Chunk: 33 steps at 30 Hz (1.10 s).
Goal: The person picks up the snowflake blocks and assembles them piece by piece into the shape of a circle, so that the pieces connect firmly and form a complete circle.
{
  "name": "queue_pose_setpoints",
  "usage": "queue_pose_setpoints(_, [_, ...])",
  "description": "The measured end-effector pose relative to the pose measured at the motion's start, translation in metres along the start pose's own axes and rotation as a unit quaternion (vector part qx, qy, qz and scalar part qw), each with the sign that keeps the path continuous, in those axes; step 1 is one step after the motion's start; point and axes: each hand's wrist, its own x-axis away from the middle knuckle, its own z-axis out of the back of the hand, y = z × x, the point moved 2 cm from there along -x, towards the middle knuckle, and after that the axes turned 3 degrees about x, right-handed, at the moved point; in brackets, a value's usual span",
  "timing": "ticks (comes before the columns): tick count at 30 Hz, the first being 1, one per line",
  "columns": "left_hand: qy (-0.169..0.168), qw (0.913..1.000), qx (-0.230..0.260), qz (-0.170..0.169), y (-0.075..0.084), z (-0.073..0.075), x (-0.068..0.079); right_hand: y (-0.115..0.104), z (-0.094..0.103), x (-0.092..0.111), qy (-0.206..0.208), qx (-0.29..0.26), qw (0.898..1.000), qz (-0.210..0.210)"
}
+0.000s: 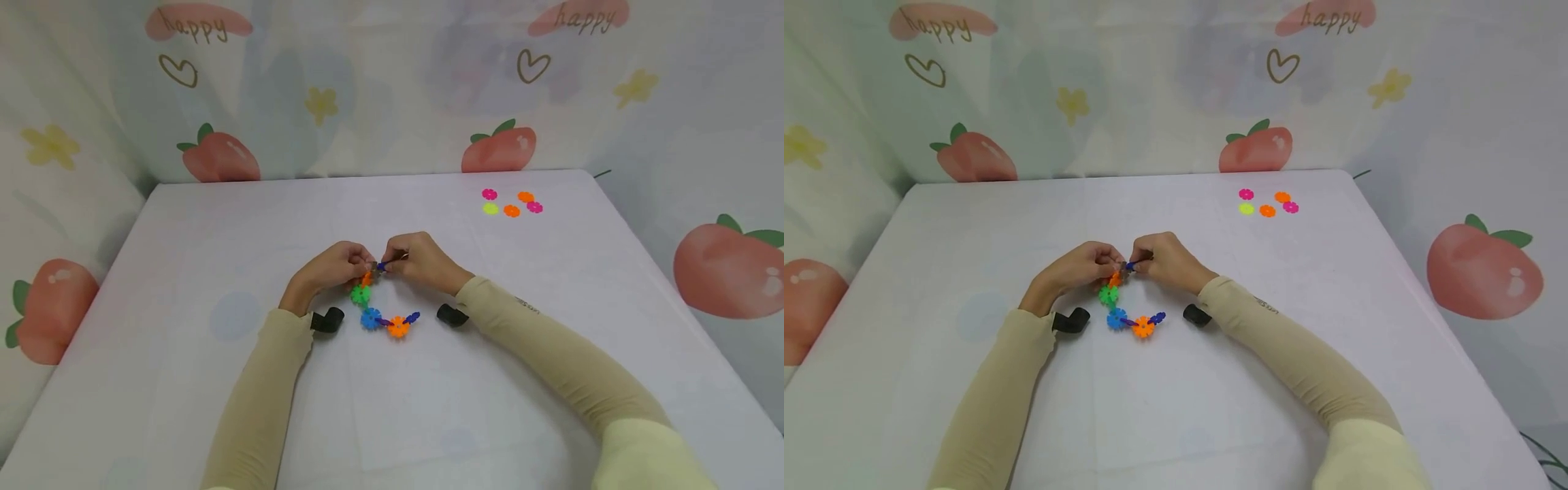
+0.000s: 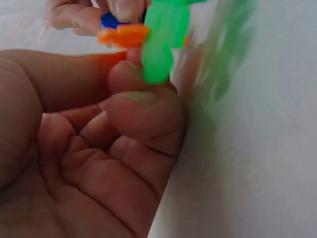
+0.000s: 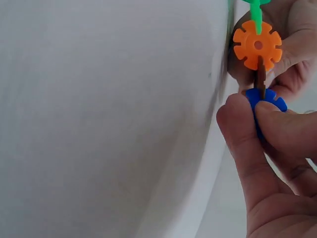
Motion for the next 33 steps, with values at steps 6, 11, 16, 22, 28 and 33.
queue_pose_setpoints(6, [-0.007,0.9999,-0.015,0.003,-0.001,-0.001,0.000,0.004,0.003,-0.001,-0.036,0.001,0.999,0.003])
queue_pose_setpoints(11, [-0.008,0.9998,-0.017,0.008,0.000,0.000,0.002,0.010,0.015,-0.002,-0.048,0.010,0.999,-0.018])
queue_pose_setpoints(16, [-0.007,0.9995,-0.028,0.009,0.001,0.002,0.003,0.020,0.038,-0.004,-0.017,0.020,0.998,-0.062])
queue_pose_setpoints(22, [-0.006,0.9997,-0.025,0.002,0.000,0.003,0.003,0.035,0.068,-0.006,0.035,0.045,0.992,-0.117])
queue_pose_setpoints(28, [-0.006,0.9996,-0.025,-0.012,0.000,0.003,0.004,0.052,0.091,-0.006,0.061,0.048,0.986,-0.149])
queue_pose_setpoints(33, [-0.004,0.9996,-0.025,-0.014,0.001,0.003,0.006,0.065,0.106,-0.005,0.079,0.047,0.981,-0.173])
